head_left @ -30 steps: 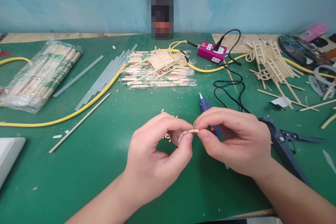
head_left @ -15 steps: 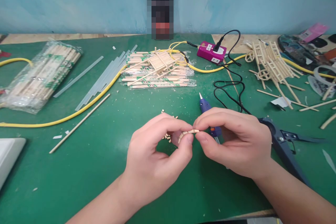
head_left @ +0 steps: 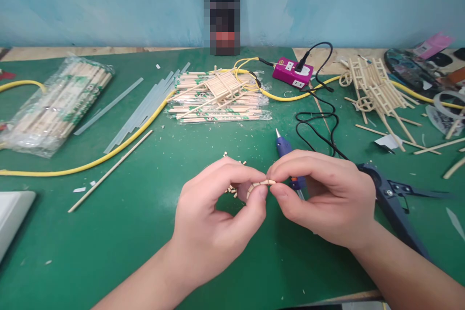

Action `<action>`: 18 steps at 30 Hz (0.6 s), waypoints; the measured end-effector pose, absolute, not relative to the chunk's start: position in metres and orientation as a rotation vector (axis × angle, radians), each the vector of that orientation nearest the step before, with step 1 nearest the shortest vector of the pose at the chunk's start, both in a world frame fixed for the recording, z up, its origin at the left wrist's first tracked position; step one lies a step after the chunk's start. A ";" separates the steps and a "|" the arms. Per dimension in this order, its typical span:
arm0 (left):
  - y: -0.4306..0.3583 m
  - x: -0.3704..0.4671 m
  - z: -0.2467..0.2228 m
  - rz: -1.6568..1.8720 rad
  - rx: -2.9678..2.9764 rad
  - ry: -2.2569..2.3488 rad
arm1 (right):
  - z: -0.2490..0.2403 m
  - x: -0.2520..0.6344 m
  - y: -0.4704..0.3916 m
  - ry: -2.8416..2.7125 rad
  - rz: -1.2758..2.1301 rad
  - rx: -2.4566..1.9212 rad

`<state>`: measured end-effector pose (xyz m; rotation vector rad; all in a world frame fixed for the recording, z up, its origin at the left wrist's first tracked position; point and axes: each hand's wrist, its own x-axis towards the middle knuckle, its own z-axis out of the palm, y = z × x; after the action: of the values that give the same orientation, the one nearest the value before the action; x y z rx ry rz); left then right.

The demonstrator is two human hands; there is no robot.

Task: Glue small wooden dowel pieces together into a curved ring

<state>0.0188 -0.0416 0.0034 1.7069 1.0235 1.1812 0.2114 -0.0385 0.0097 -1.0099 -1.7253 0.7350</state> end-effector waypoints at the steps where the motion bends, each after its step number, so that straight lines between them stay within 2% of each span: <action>1: -0.042 0.019 0.003 1.184 1.710 1.022 | 0.009 0.212 -0.039 -1.725 0.736 -1.008; 18: -0.040 0.017 0.008 1.153 1.573 1.079 | 0.007 0.214 -0.040 -1.712 0.741 -1.036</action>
<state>0.0174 -0.0399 0.0078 1.5727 1.0793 1.1531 0.2144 -0.0402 0.0072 -1.0357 -1.7122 0.7412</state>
